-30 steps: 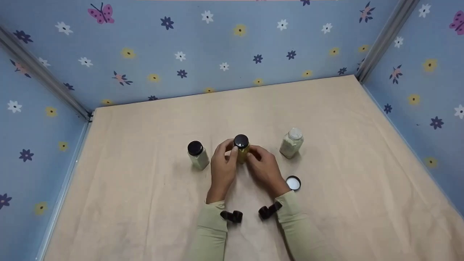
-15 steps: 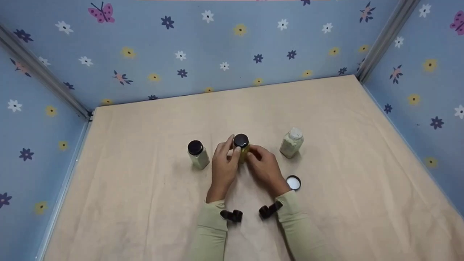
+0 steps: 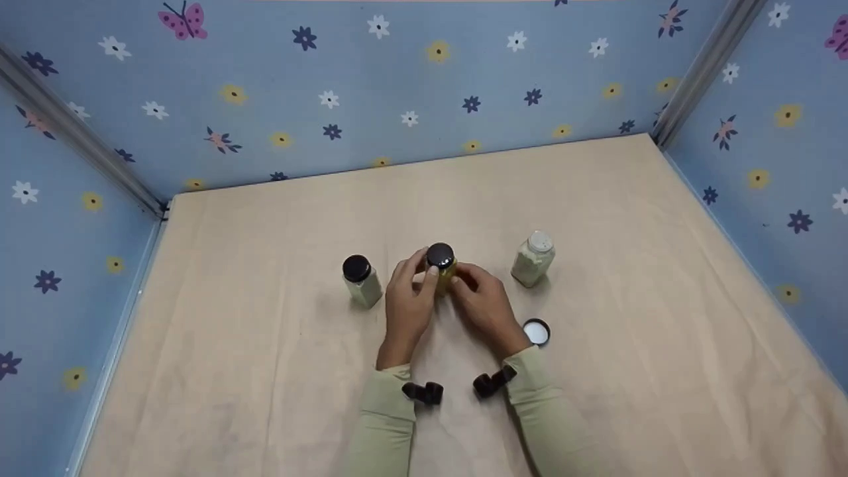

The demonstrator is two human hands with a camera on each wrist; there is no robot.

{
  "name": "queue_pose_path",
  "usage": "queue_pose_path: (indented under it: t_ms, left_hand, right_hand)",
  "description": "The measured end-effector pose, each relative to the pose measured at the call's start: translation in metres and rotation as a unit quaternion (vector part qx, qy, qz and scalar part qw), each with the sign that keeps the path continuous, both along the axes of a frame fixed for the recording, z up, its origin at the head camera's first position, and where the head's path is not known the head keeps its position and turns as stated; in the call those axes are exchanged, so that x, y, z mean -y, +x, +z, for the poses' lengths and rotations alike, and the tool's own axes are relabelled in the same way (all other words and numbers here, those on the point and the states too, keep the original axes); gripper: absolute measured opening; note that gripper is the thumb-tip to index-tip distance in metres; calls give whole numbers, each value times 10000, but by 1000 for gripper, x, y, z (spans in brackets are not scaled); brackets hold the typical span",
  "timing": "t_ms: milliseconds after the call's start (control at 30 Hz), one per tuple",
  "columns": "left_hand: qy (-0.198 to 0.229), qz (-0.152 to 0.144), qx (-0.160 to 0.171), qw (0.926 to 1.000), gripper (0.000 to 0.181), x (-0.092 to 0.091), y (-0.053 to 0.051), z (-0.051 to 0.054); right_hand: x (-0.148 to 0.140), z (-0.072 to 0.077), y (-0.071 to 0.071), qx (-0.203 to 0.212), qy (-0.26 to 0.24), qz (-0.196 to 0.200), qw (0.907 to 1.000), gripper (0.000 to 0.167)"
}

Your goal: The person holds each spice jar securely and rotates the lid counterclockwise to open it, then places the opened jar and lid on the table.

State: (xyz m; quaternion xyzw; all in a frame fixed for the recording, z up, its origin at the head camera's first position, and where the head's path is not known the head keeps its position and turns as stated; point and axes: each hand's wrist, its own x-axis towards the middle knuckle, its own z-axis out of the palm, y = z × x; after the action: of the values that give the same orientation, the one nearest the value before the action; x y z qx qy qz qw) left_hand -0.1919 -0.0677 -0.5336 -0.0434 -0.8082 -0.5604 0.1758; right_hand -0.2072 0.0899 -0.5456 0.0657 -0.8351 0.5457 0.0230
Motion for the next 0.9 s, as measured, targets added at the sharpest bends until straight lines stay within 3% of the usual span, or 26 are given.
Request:
queue_pose_path:
  t_ms: [500,900]
  left_hand:
    - [268,23,-80,9996,37,-1,-2,-3]
    - [-252,-56,14,9997,52,-1,-1,-2]
  right_hand:
    - [0,-2,0,33,-6,-63,10000,31]
    - [0,-2,-1,-83,-21,-24,10000,31]
